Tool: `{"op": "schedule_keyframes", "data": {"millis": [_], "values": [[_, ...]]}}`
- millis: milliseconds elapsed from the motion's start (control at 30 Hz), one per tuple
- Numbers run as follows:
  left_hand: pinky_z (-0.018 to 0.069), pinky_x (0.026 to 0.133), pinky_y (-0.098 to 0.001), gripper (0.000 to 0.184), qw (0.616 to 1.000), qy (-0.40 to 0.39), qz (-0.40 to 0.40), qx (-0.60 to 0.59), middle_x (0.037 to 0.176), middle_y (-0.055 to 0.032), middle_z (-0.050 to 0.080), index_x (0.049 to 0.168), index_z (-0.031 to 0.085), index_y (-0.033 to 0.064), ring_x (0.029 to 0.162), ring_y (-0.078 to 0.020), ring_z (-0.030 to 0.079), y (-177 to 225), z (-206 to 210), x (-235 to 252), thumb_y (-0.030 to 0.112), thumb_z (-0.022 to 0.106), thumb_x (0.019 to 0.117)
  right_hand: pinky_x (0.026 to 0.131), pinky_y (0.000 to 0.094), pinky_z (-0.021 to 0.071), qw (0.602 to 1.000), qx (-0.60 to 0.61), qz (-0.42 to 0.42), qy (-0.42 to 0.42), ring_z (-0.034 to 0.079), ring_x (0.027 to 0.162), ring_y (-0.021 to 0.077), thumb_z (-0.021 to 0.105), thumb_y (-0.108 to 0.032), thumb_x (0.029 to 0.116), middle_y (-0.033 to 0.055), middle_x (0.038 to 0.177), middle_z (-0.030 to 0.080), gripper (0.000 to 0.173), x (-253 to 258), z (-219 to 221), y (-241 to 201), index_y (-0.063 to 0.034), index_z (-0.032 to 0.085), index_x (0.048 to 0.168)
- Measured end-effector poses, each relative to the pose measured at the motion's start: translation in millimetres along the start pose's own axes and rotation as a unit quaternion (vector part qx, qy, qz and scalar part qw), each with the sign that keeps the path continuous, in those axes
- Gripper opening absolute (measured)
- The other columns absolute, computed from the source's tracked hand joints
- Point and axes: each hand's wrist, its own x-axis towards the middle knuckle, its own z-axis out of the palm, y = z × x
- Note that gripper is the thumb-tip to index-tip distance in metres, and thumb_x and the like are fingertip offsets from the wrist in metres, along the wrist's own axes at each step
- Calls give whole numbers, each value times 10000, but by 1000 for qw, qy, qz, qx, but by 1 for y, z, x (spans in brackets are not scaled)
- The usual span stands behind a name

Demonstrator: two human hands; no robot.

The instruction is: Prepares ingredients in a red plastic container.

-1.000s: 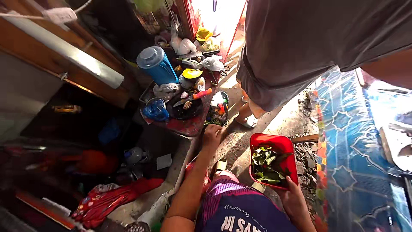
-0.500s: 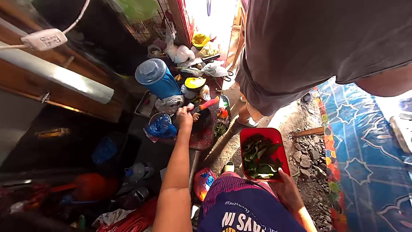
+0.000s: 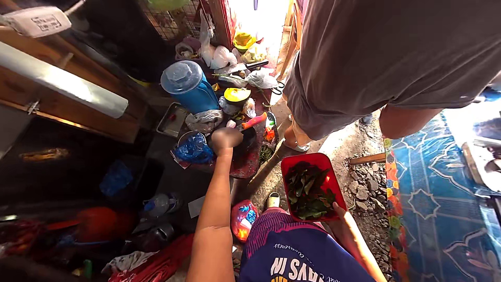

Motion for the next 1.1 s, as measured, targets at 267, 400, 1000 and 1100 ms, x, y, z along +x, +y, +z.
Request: {"op": "schedule_keyframes", "data": {"millis": [267, 400, 1000, 1100], "values": [[484, 1014, -591, 274, 998, -8, 25, -56, 1159, -247, 693, 1161, 664, -32, 1129, -407, 661, -7, -6, 6, 110, 724, 935, 796, 422, 646, 1000, -1, -9, -12, 728, 1001, 229, 488, -250, 1009, 146, 1243, 641, 633, 3, 2, 12, -98, 203, 1554], [487, 1012, -581, 312, 992, 9, 24, -126, 1139, -229, 708, 1218, 650, -29, 1111, -382, 672, -3, -17, 19, 127, 705, 954, 773, 393, 646, 1000, 3, -16, -10, 733, 961, 203, 576, -299, 951, 116, 1194, 656, 699, 2, 5, 14, -106, 229, 1526], [373, 1134, -575, 386, 987, -94, 129, 4, 1353, -252, 612, 1341, 644, 31, 1304, -444, 535, 11, -2, 56, 181, 673, 986, 763, 390, 631, 999, -18, 39, 19, 716, 962, 221, 420, -164, 1054, 151, 1213, 639, 537, 18, 21, 10, -95, 242, 1556], [413, 1112, -562, 396, 983, -102, 153, -16, 1284, -298, 619, 1311, 651, -5, 1253, -451, 569, 13, -3, 60, 70, 706, 926, 749, 391, 626, 999, -38, 38, 11, 711, 951, 210, 419, -159, 1034, 144, 1199, 638, 550, 19, 28, 7, -98, 230, 1547]]}}
